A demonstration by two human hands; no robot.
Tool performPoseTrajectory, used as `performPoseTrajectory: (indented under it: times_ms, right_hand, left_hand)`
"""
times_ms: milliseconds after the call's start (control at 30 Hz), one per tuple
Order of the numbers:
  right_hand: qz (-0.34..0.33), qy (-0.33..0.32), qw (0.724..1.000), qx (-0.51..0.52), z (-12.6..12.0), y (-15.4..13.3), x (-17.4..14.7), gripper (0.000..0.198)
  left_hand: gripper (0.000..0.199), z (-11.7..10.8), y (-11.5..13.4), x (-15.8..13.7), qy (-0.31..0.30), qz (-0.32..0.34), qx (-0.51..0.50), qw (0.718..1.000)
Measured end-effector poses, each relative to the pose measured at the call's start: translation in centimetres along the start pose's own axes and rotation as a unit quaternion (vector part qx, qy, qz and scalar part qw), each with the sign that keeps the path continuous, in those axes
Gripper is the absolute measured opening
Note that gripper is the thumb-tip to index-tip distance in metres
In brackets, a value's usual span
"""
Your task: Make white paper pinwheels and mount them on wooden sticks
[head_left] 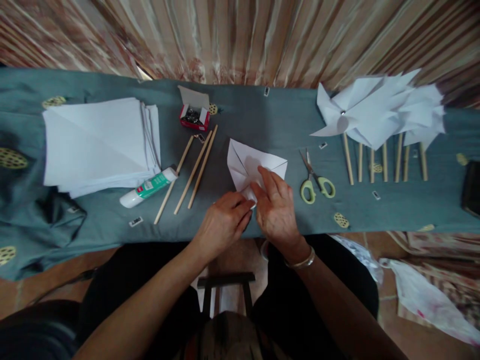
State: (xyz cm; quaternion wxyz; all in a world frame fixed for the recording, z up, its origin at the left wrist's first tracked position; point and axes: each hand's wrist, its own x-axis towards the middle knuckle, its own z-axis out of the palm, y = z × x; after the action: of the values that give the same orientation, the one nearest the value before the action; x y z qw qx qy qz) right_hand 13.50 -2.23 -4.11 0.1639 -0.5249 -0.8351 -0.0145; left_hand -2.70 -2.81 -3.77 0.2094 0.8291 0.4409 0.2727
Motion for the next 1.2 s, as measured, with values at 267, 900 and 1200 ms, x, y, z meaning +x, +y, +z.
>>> performPoseTrajectory:
  times_ms: [267, 900, 1200]
  right_hand:
    - [-0.012, 0.008, 1.000, 0.007, 0.2, 0.0, 1.0, 0.029]
    - [-0.006, 0.022, 0.998, 0.056, 0.3, 0.1, -0.2, 0.038]
    - [0.104, 0.055, 0.988, 0.104, -1.0, 4.2, 3.1, 0.046]
  left_hand:
    - [0.017, -0.1, 0.0, 0.0, -0.020, -0.017, 0.002, 1.000]
    - [0.017, 0.0, 0.0, 0.0, -0.001, -0.001, 0.010, 1.000]
    - [0.017, -0.1, 0.1, 0.1, -0.002, 0.007, 0.026, 1.000]
